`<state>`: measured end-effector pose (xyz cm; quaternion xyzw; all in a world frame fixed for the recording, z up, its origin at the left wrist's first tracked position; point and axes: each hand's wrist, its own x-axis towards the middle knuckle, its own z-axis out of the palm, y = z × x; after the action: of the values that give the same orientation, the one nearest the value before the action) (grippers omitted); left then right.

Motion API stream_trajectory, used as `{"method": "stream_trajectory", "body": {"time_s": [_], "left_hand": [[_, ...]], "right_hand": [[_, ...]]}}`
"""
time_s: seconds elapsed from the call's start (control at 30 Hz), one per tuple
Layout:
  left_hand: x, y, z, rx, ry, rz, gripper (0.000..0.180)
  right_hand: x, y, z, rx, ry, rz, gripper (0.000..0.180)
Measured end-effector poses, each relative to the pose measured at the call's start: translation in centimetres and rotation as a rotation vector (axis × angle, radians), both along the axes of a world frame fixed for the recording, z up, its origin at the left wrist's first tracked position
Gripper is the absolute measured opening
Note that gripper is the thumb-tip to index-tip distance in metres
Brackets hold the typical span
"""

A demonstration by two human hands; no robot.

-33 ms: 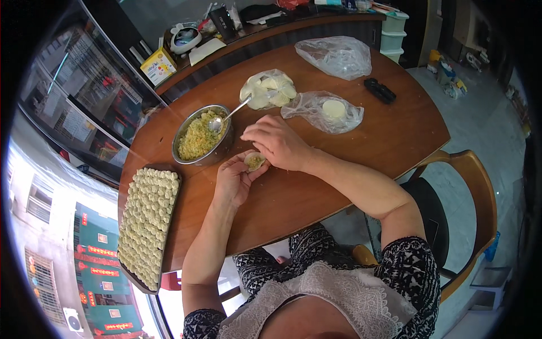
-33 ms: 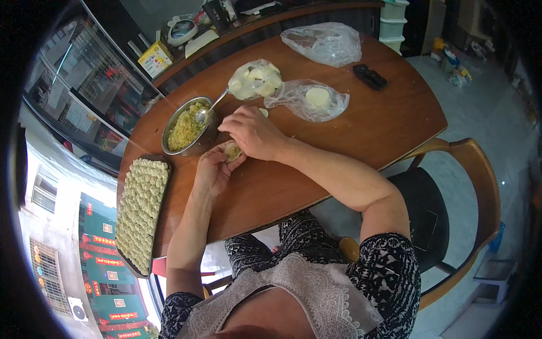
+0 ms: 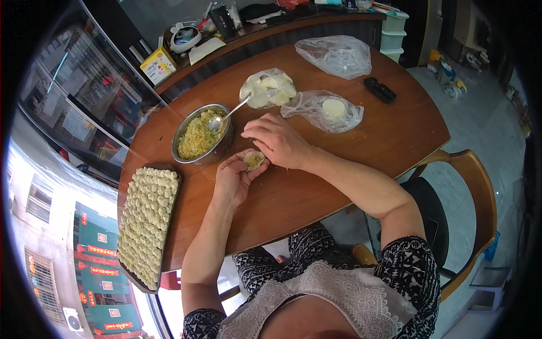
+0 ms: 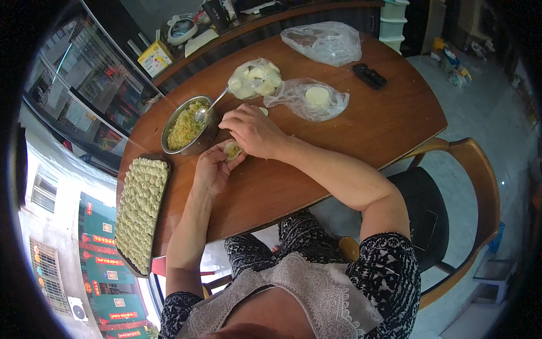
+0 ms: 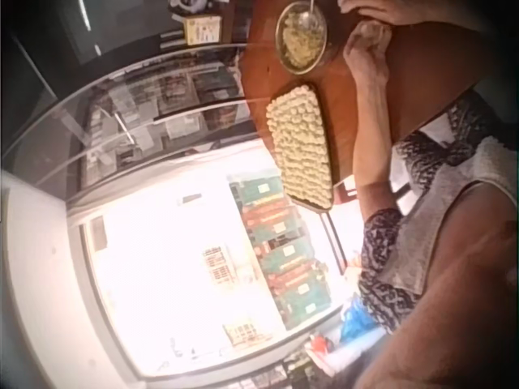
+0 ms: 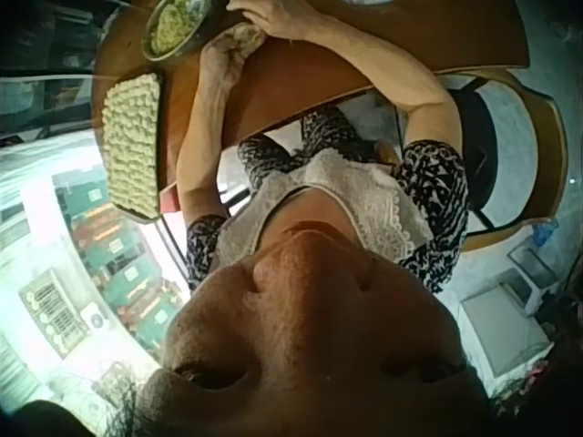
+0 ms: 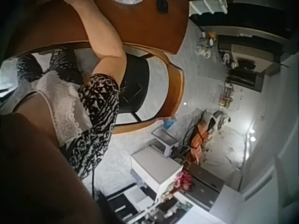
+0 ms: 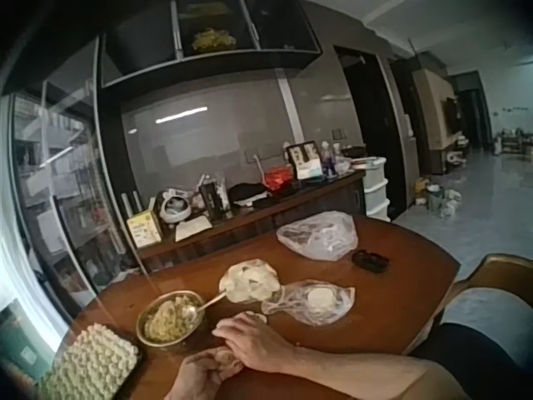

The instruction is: The person is wrapping dumplings by placing filling on dough circles and pinching the edges closed.

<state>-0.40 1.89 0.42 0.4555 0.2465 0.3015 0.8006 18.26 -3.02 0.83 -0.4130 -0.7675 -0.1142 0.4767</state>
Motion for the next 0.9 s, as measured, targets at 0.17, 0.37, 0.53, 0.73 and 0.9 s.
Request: {"method": "stream_trajectory", "body": {"time_s": [0.17, 0.37, 0.53, 0.73, 0.9], "left_hand": [[0.1, -0.3, 0.3, -0.027, -0.032, 0.069, 0.035], [-0.1, 0.0, 0.0, -0.001, 0.010, 0.022, 0.036], [0.0, -0.1, 0.3, 0.000, 0.017, 0.041, 0.035], [-0.1, 0.1, 0.2, -0.027, -0.032, 0.087, 0.032], [-0.6, 0.7, -0.4, -0.013, -0.033, 0.060, 0.032]], "right_hand": [[-0.1, -0.1, 0.2, -0.053, 0.104, -0.038, 0.033], [0.1, 0.1, -0.3, -0.113, 0.066, -0.030, 0.031], [0.5, 0.3, -0.5, -0.130, 0.059, -0.020, 0.028], [0.6, 0.3, -0.6, -0.167, 0.037, -0.005, 0.022], [0.4, 0.2, -0.5, -0.184, 0.017, 0.008, 0.018]]}}
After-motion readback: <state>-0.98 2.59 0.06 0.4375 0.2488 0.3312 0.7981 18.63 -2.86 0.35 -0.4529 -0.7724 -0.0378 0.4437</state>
